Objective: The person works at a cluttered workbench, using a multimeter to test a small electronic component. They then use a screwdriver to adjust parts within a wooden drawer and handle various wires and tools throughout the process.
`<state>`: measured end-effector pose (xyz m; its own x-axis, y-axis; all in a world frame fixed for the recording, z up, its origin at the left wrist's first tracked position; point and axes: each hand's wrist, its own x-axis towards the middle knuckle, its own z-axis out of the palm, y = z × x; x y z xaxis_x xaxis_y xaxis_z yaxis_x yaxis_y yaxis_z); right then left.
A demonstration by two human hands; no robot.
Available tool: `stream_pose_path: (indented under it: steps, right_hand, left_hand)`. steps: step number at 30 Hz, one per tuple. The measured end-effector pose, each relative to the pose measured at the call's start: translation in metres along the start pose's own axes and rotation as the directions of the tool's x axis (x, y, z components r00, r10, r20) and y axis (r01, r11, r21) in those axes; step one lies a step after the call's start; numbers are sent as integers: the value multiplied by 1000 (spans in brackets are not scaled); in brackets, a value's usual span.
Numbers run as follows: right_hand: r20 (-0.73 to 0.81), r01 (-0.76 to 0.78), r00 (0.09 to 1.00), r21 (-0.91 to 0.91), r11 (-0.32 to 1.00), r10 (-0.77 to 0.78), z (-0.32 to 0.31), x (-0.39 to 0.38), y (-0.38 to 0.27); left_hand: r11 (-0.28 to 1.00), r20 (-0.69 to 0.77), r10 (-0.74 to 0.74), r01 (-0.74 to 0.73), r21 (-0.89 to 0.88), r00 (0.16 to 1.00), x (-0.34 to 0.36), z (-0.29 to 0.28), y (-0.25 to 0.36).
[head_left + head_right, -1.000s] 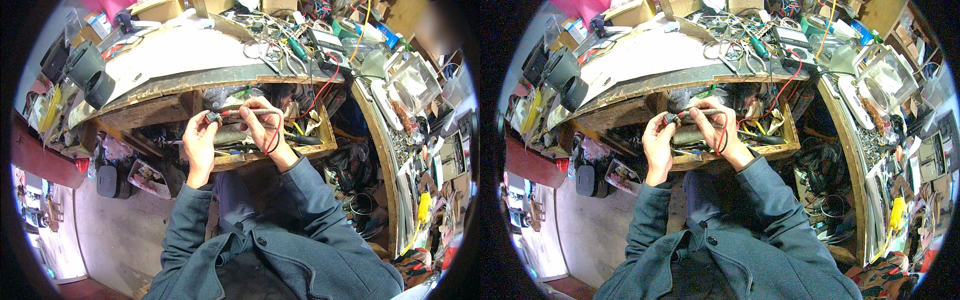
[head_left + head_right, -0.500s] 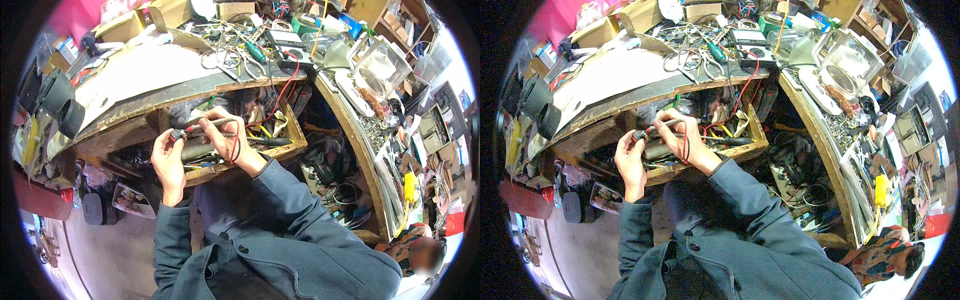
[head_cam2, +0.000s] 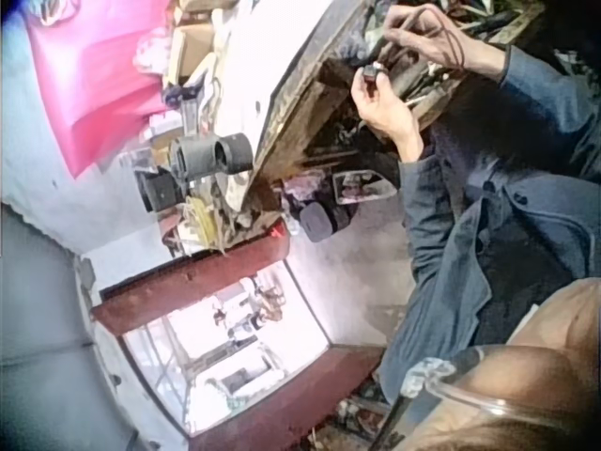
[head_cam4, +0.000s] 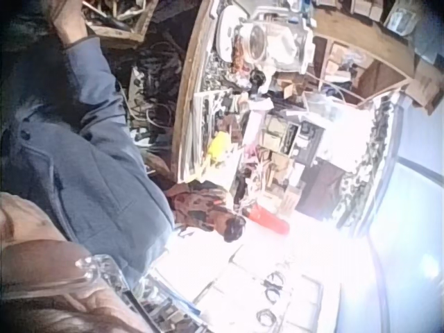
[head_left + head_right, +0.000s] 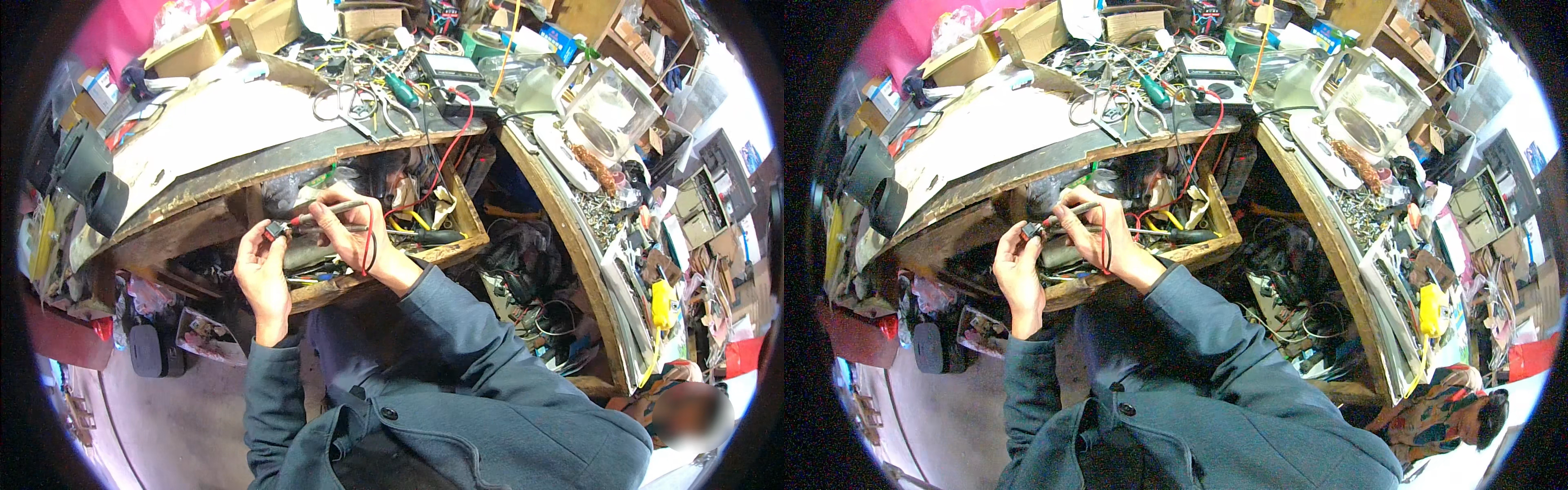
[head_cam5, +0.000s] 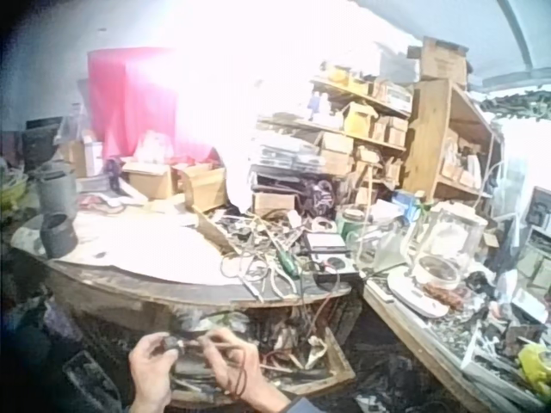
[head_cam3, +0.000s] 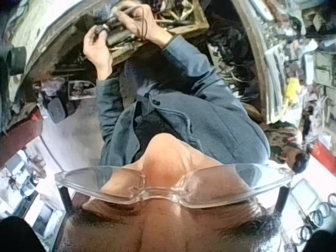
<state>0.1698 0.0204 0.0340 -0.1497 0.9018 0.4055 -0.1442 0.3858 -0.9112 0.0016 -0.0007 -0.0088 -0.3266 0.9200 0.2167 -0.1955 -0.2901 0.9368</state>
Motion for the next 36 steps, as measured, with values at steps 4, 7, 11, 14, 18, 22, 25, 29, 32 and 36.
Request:
stream_pose_path:
  steps: [4,7,11,14,18,22,25,29,32,36]
  right_hand:
    - [7,11,1000,-7,1000,-11,-2,0,0]
    - [-7,7,1000,9,1000,-7,1,0,-1]
    - [-4,-19,1000,-13,1000,19,-1,0,-1]
    - [-14,34,999,-48,998,-35,-3,1,5]
    - [-32,57,998,-34,998,-58,0,2,8]
    - [-12,115,993,-87,990,-117,-1,6,11]
    - [-39,-3,999,2,1000,3,-4,3,12]
    - [-80,32,996,32,999,-29,0,4,9]
    - [-79,27,997,71,997,-21,5,3,6]
    - [-59,19,998,64,998,-16,1,3,3]
  left_hand:
    - [1000,6,-7,7,-2,1000,0,-1,0]
    - [1000,4,-6,6,-1,1000,-1,0,1]
    - [1000,-15,-29,29,11,999,-1,1,3]
    - [1000,-10,-13,13,4,1000,1,1,-3]
    - [1000,1,-7,7,-8,1000,1,0,-3]
    - [998,-30,28,-30,-51,999,1,1,-2]
    - [984,-32,48,-53,-168,998,0,7,-4]
    - [992,-33,90,-92,-80,995,0,4,-6]
    - [992,-60,77,-82,-100,995,-2,3,-2]
    - [990,-56,102,-107,-95,993,-2,4,-4]
